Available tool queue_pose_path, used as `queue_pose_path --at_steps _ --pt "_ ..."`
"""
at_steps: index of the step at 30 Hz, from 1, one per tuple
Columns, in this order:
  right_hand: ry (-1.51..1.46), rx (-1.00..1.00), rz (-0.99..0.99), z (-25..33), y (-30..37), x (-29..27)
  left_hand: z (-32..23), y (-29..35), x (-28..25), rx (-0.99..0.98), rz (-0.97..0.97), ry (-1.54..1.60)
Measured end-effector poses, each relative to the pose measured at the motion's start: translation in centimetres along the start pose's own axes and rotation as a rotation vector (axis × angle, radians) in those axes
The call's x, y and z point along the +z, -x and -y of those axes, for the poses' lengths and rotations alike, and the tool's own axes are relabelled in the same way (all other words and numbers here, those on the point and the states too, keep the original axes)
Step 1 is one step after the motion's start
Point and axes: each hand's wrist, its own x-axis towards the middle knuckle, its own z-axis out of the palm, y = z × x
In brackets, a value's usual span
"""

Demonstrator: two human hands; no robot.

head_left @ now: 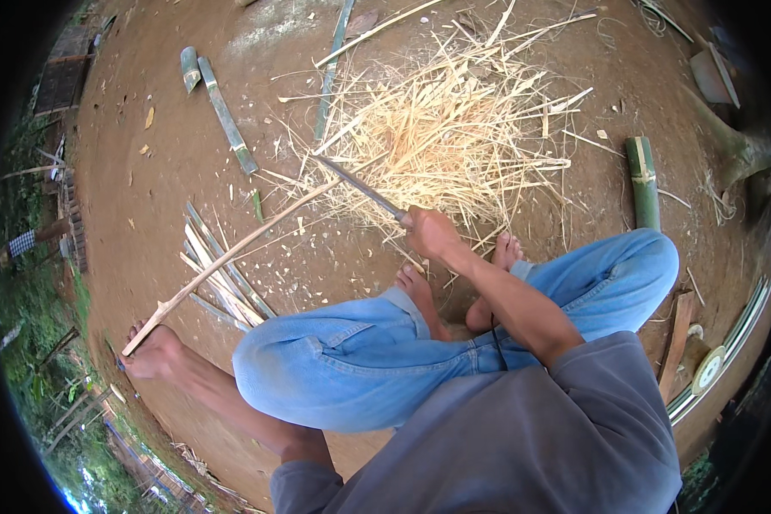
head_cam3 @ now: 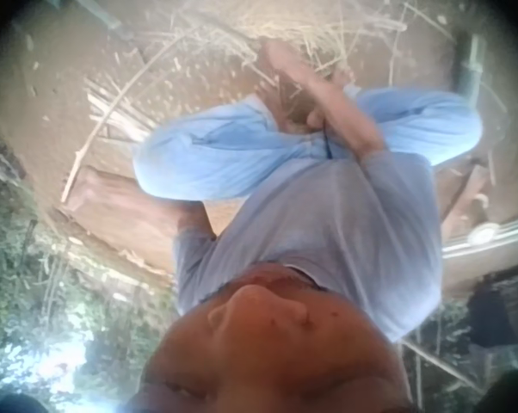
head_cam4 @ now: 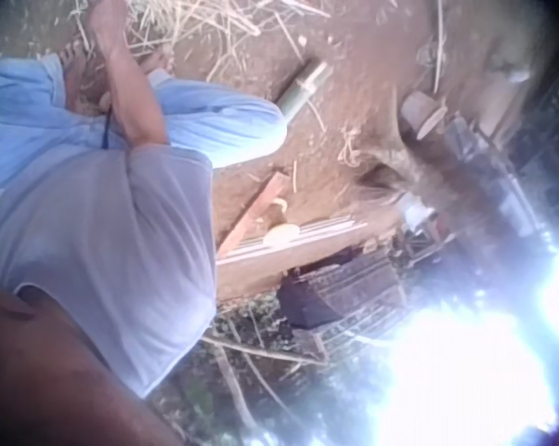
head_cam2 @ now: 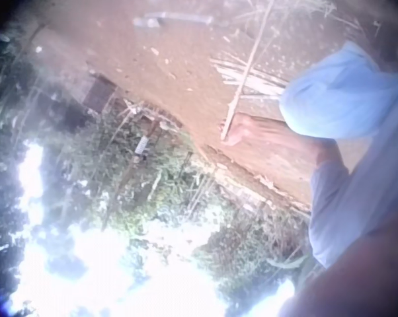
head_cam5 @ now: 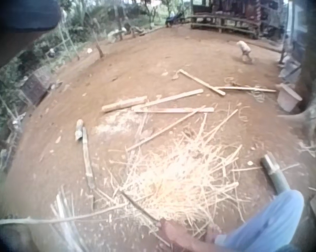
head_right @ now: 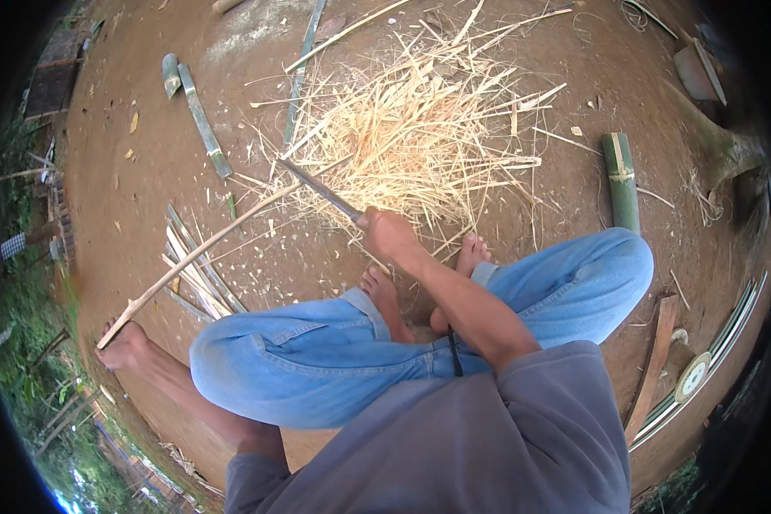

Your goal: The person sits on the ground and uses a machete to shave thin strips of bamboo. They hold the bamboo piece in their left hand and repeatedly scrape the blade against it to produce fine shavings, which accumulate on the ground. The person occasionally pauses to inspect the bamboo or adjust their grip.

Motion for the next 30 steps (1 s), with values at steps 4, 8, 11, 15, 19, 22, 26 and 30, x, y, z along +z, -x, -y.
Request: queue_pose_path --at_steps 4,8,11,15,19,22,26,30 --pt "-0.042 0.061 -0.02 -2.1 0.4 0.5 -1.2 -0.9 -0.8 -0.038 0.019 0.034" --pt "0.006 0.132 -0.033 -3.5 0.1 -0.9 -3.0 2.5 1.3 -0.03 0.012 0.009" --pt "0.052 0.109 0.026 -1.2 2.8 -0.8 -6.2 -1.6 -3.3 -0.013 0.111 0.038" --pt "0.009 0.234 -0.005 -4.3 4.1 -3.3 -6.7 1.6 -1.8 -0.073 0.1 0.081" --pt "-0.067 0.093 0.05 0.6 7.3 -3.5 -8.9 3.0 -1.5 0.12 0.059 -0.032" --pt "-0.117 -0.046 0.059 4.8 10.4 -3.1 -6.8 5.1 -0.2 0.148 0.119 -0.06" --pt "-0.045 -0.049 0.067 4.3 9.5 -2.6 -7.5 8.0 1.4 0.151 0.088 -0.116" --pt "-0.052 0.021 0.018 1.4 6.5 -3.0 -6.4 8.6 2.0 0.187 0.106 -0.152"
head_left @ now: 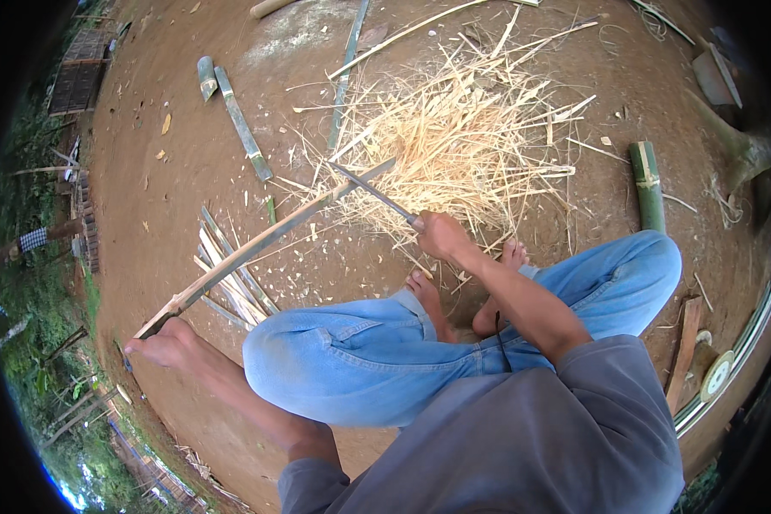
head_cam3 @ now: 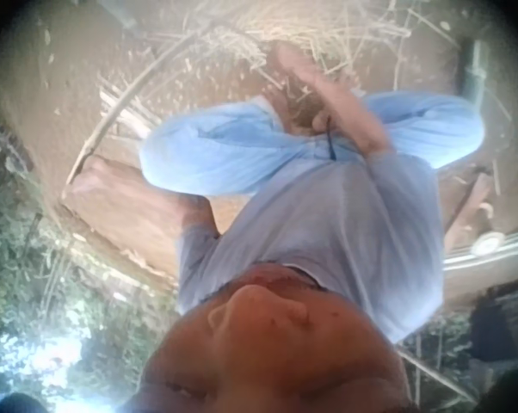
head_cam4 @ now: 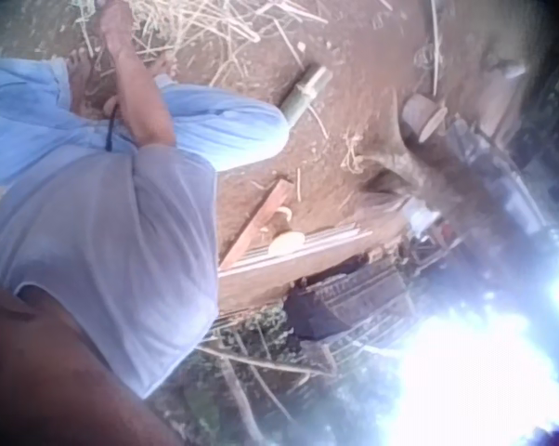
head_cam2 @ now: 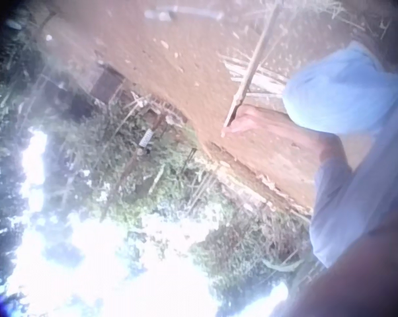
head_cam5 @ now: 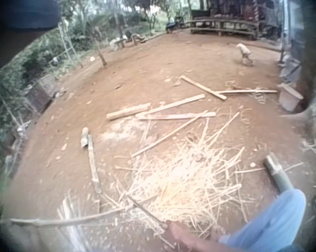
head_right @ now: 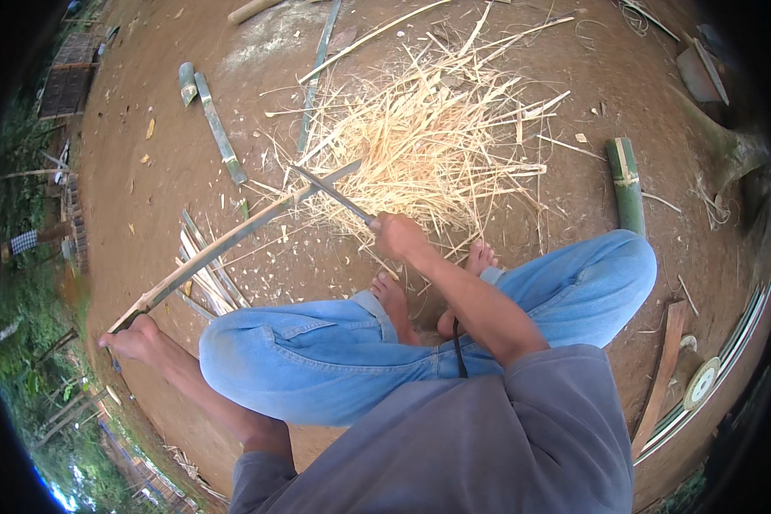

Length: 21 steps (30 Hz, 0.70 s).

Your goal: The person sits on the ground and uses a machete to shave thin strips of bamboo. They hold the bamboo piece in their left hand and repeatedly scrape the blade against it to produce fine shavings, which accumulate on the ground. The person occasionally pauses to inspect the bamboo or adjust their grip.

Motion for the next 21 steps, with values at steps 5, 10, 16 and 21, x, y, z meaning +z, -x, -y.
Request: queue_pose_path --at_steps 5,10,16,21 --pt "-0.012 0.062 -0.054 -2.4 -3.0 0.4 1.0 -1.0 0.6 -0.043 -0.055 -0.042" --pt "0.117 0.038 0.0 -2.3 -3.0 -1.7 0.8 0.7 2.9 -0.097 -0.183 -0.098" --pt "0.102 0.134 0.044 -7.9 -6.0 -3.3 1.5 2.3 3.5 -0.062 -0.141 -0.082" --pt "-0.02 -0.062 -0.031 -3.7 -1.8 0.3 0.6 4.7 4.9 -0.081 -0.244 -0.112"
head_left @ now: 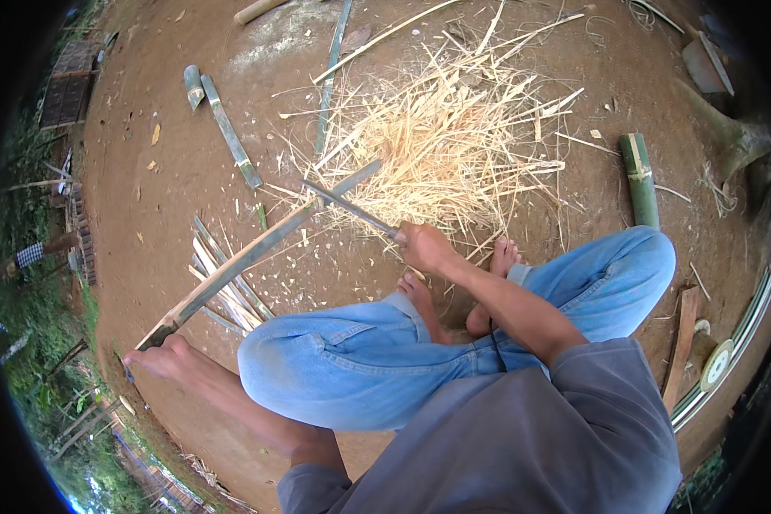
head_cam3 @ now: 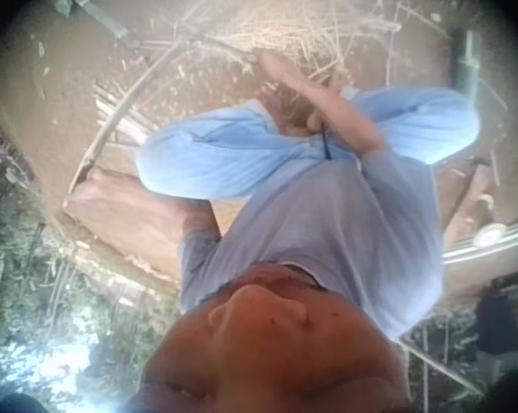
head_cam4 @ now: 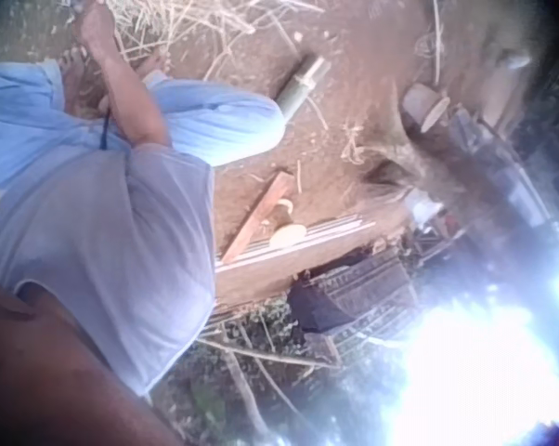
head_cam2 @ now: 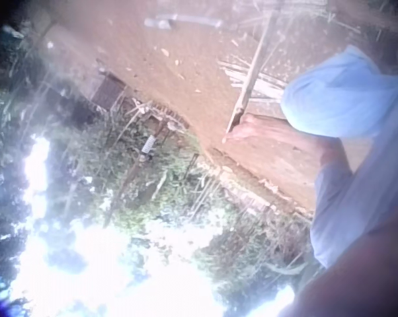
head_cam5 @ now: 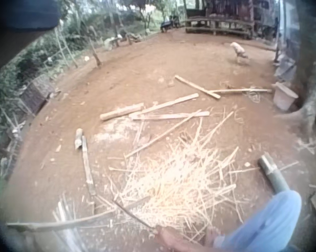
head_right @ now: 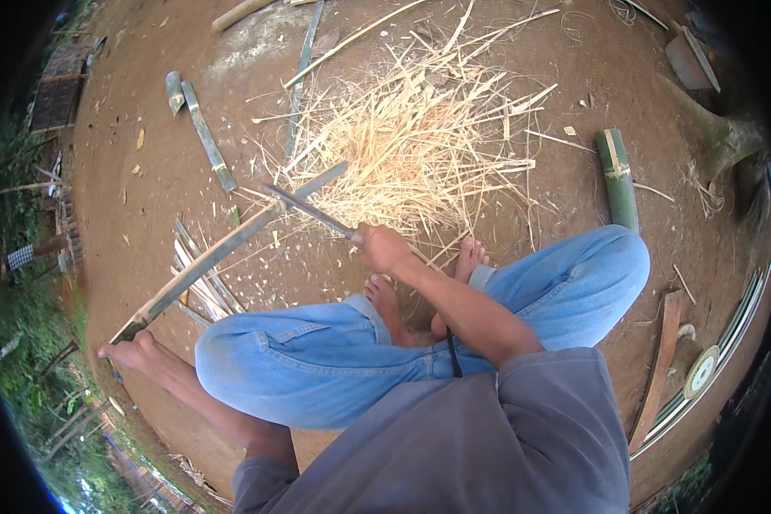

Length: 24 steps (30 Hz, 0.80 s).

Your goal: The person sits on the ground and uses a machete to shave thin strips of bamboo. They hold the bamboo piece in their left hand and repeatedly scrape the blade against it to produce fine shavings, which accumulate on the ground. The person occasionally pauses to inspect the bamboo or adjust their grip.

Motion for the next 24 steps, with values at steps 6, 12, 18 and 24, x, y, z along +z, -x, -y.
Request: queue_pose_path --at_steps 6,12,18,24 --pt "0.036 0.093 -0.062 -3.3 -2.2 0.3 0.4 -1.1 -1.3 0.056 -0.149 -0.112" --pt "0.109 0.103 0.044 -2.6 -1.3 -2.2 0.2 -1.2 -0.8 0.086 -0.185 -0.098" --pt "0.196 0.106 0.039 -3.1 -0.3 -3.4 -1.3 -0.4 -0.7 0.035 -0.219 -0.11" --pt "0.049 0.188 0.08 -1.8 -0.6 -5.7 -0.3 -3.6 -2.3 0.151 -0.204 -0.087"
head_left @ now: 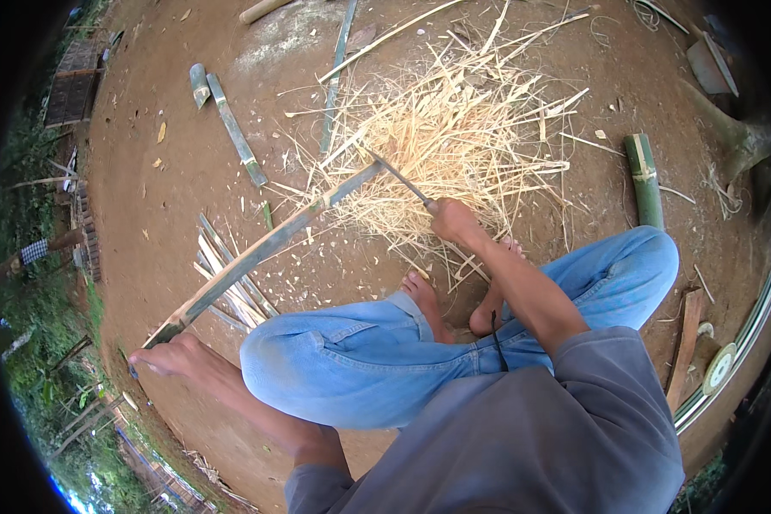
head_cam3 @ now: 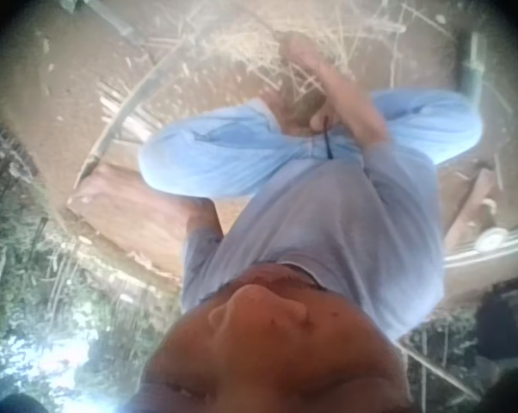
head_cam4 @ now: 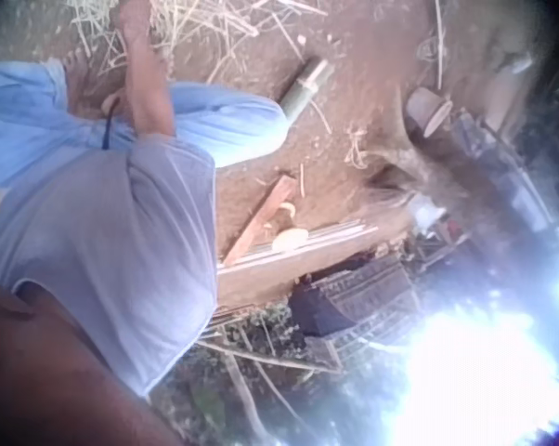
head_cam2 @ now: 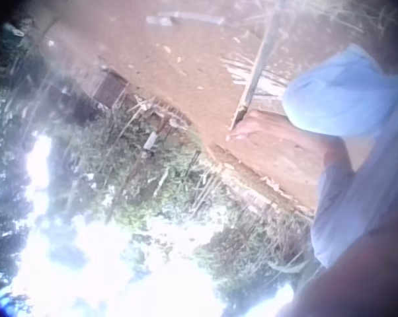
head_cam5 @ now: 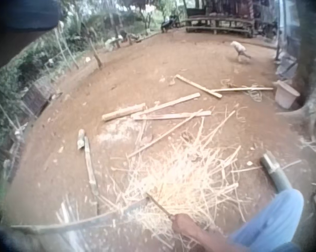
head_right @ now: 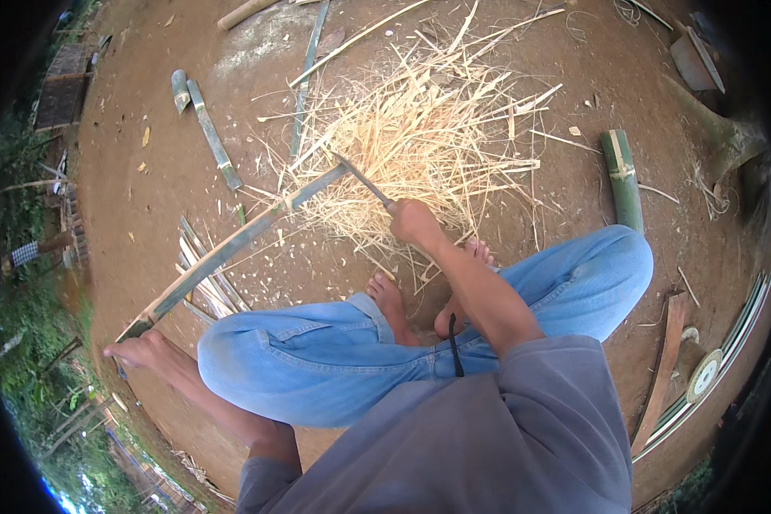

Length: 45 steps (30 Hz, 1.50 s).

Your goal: The person sits on the ground and uses a machete to shave thin strips of bamboo. They hold the bamboo piece in their left hand and repeatedly scrape the blade against it to produce fine shavings, which accumulate on the ground. The person occasionally pauses to inspect the bamboo or adjust their grip.

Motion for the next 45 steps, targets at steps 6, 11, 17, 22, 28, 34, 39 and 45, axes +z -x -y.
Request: queue_pose_path --at_steps 6,11,17,22,28,34,39,45 --pt "0.017 -0.282 0.003 4.2 1.8 2.0 2.2 -0.3 1.2 -0.082 0.291 0.331" --pt "-0.022 -0.007 -0.063 -1.8 -3.3 3.2 4.6 -0.6 1.8 -0.137 0.384 0.463" --pt "-0.1 0.143 -0.159 -2.1 -3.5 6.4 2.4 -3.2 1.4 -0.21 0.518 0.56" --pt "0.016 0.176 -0.11 0.8 1.1 0.2 -3.0 -4.0 0.6 -0.294 1.002 0.818" --pt "0.096 -0.103 -0.262 5.6 7.2 0.4 -14.2 -6.6 -0.1 -0.351 1.493 1.024" --pt "-0.048 -0.678 -0.117 17.7 18.0 3.6 -27.3 -8.1 4.8 -0.685 2.07 1.139" --pt "-0.19 -0.555 -0.088 24.2 23.2 7.1 -31.1 -7.9 4.8 0.104 2.238 0.892" --pt "-0.511 -0.528 -0.452 28.7 24.2 1.8 -22.3 -5.8 -5.4 0.972 2.051 -0.005"
